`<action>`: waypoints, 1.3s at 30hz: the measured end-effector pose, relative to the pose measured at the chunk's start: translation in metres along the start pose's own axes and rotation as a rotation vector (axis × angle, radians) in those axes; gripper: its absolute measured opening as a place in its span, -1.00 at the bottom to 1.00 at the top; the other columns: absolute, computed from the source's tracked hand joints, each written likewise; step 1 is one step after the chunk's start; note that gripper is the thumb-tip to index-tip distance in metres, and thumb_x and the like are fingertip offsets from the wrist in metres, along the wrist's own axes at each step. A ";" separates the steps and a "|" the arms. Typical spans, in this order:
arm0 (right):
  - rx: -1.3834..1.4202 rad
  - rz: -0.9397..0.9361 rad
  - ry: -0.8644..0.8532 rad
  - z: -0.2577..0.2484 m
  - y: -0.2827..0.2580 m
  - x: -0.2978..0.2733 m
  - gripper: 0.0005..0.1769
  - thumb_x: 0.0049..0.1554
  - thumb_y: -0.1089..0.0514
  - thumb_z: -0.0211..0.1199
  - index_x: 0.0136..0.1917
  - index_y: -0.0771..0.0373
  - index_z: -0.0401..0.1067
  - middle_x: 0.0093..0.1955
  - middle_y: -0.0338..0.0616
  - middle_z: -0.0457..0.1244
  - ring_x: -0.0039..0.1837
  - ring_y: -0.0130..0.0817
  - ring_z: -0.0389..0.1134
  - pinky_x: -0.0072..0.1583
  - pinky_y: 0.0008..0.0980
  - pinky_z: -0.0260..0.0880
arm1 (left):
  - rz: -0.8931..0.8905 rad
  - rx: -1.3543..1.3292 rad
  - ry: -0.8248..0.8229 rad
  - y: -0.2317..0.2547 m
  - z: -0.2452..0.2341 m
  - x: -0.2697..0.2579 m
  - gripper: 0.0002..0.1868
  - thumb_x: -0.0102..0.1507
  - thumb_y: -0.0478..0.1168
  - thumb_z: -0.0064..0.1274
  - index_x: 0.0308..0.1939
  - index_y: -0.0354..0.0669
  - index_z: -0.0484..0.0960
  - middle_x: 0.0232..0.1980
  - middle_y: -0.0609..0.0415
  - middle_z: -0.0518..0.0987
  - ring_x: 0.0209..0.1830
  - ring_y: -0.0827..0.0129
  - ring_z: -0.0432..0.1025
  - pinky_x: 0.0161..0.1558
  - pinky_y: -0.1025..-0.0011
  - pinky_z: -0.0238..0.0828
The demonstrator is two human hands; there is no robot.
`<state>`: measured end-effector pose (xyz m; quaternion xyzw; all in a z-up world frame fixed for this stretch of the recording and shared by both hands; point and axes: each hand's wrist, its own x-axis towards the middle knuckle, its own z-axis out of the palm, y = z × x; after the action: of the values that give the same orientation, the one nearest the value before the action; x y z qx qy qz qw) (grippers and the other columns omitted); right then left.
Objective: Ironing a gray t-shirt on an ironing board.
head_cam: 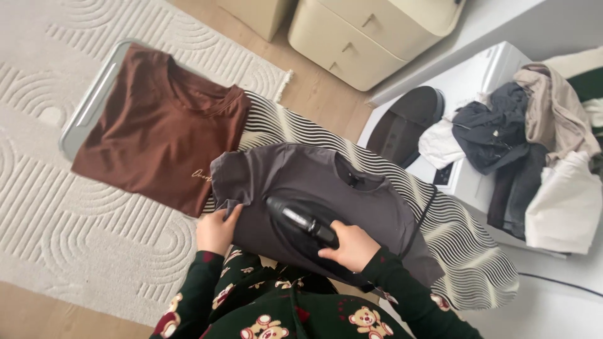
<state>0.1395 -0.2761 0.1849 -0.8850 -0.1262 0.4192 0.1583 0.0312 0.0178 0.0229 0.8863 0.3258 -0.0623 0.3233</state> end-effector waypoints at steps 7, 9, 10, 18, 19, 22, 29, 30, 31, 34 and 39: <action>0.004 0.033 -0.127 -0.011 -0.006 -0.020 -0.41 -0.01 -0.09 0.45 0.15 0.22 0.30 -0.13 0.12 0.41 0.03 0.08 0.46 0.06 -0.08 0.42 | -0.055 -0.639 -0.132 -0.030 0.009 0.006 -0.62 0.36 -0.01 0.08 -0.08 -0.33 0.68 -0.42 -0.02 0.66 -0.36 0.46 0.48 -0.27 0.40 0.40; 0.027 0.011 -0.115 -0.006 -0.002 -0.015 -0.41 -0.02 -0.08 0.45 0.13 0.24 0.31 -0.13 0.12 0.41 0.03 0.08 0.46 0.05 -0.08 0.42 | -0.073 -0.755 -0.153 -0.037 0.014 0.006 -0.63 0.37 -0.05 0.07 -0.03 -0.34 0.68 -0.33 0.11 0.65 -0.30 0.58 0.45 -0.22 0.49 0.39; 0.043 -0.015 -0.103 -0.004 0.001 -0.013 -0.41 -0.02 -0.08 0.46 0.12 0.25 0.31 -0.13 0.13 0.40 0.02 0.09 0.46 0.05 -0.08 0.43 | -0.093 -0.874 -0.167 -0.040 0.017 0.005 -0.64 0.38 -0.09 0.06 0.03 -0.35 0.68 -0.25 0.25 0.65 -0.23 0.69 0.41 -0.17 0.57 0.38; -0.088 -0.109 -0.134 -0.001 -0.018 -0.008 -0.40 0.01 -0.11 0.46 0.11 0.29 0.33 -0.10 0.10 0.38 0.05 0.12 0.42 0.04 -0.01 0.41 | -0.037 -0.890 -0.164 -0.065 0.035 0.007 -0.67 0.44 -0.11 0.03 0.07 -0.35 0.66 -0.22 0.28 0.57 -0.22 0.69 0.34 -0.18 0.60 0.33; -0.086 -0.085 -0.161 -0.003 -0.019 -0.011 -0.41 0.02 -0.12 0.44 0.12 0.29 0.33 -0.10 0.08 0.38 0.05 0.10 0.43 0.04 -0.01 0.42 | -0.010 -0.869 -0.157 -0.064 0.033 0.007 -0.68 0.45 -0.11 0.02 0.06 -0.34 0.65 -0.21 0.28 0.58 -0.22 0.69 0.35 -0.17 0.60 0.33; -0.088 -0.023 -0.163 -0.001 -0.003 -0.025 -0.43 0.03 -0.13 0.44 0.09 0.30 0.34 -0.08 0.06 0.39 0.06 0.08 0.43 0.04 -0.01 0.42 | -0.021 -0.801 -0.103 -0.059 0.030 0.004 -0.69 0.45 -0.13 0.02 0.10 -0.32 0.64 -0.19 0.27 0.58 -0.20 0.69 0.36 -0.15 0.60 0.33; 0.160 0.095 0.005 0.005 0.100 -0.087 -0.34 -0.02 -0.13 0.47 0.22 0.23 0.38 -0.04 0.10 0.42 0.08 0.04 0.46 0.08 -0.12 0.44 | 0.144 -0.811 -0.060 -0.065 0.033 0.006 -0.70 0.50 -0.15 0.00 0.14 -0.31 0.61 -0.03 0.29 0.60 -0.06 0.72 0.38 0.02 0.64 0.32; 0.255 0.101 0.130 0.007 0.124 -0.099 -0.31 -0.07 -0.13 0.50 0.23 0.23 0.41 -0.03 0.06 0.44 0.07 -0.02 0.49 0.09 -0.17 0.46 | 0.174 -0.690 0.000 -0.072 0.035 0.008 -0.73 0.54 -0.16 0.01 0.10 -0.35 0.61 -0.07 0.19 0.59 -0.08 0.64 0.37 0.01 0.59 0.31; 0.350 0.107 0.256 0.009 0.149 -0.111 -0.27 -0.11 -0.13 0.52 0.23 0.24 0.44 -0.02 0.02 0.45 0.06 -0.08 0.51 0.10 -0.21 0.48 | 0.203 -0.570 0.060 -0.078 0.037 0.011 -0.74 0.59 -0.17 0.03 0.06 -0.38 0.61 -0.10 0.09 0.58 -0.10 0.57 0.36 0.01 0.53 0.30; 0.430 -0.032 0.648 0.030 0.246 -0.148 -0.24 -0.06 -0.12 0.57 0.25 0.37 0.43 -0.02 -0.07 0.46 -0.06 -0.24 0.52 -0.02 -0.28 0.48 | 0.439 -0.451 0.152 -0.004 -0.023 -0.008 -0.64 0.59 -0.30 -0.10 0.44 -0.36 0.48 0.08 -0.11 0.58 0.04 0.32 0.43 0.20 0.39 0.31; 0.741 0.521 0.634 -0.006 0.292 -0.197 -0.28 -0.11 -0.04 0.51 0.27 0.24 0.46 -0.37 -0.15 0.33 -0.48 -0.41 0.23 -0.38 -0.36 0.27 | 0.681 0.594 0.504 -0.181 0.006 0.075 -0.69 0.46 -0.35 -0.13 0.29 -0.20 0.50 0.06 -0.09 0.52 0.05 0.11 0.41 0.08 0.27 0.30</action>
<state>0.0495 -0.6158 0.2140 -0.8550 0.3067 0.1741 0.3803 -0.0211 0.1590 -0.1022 0.9831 0.0549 0.1722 -0.0289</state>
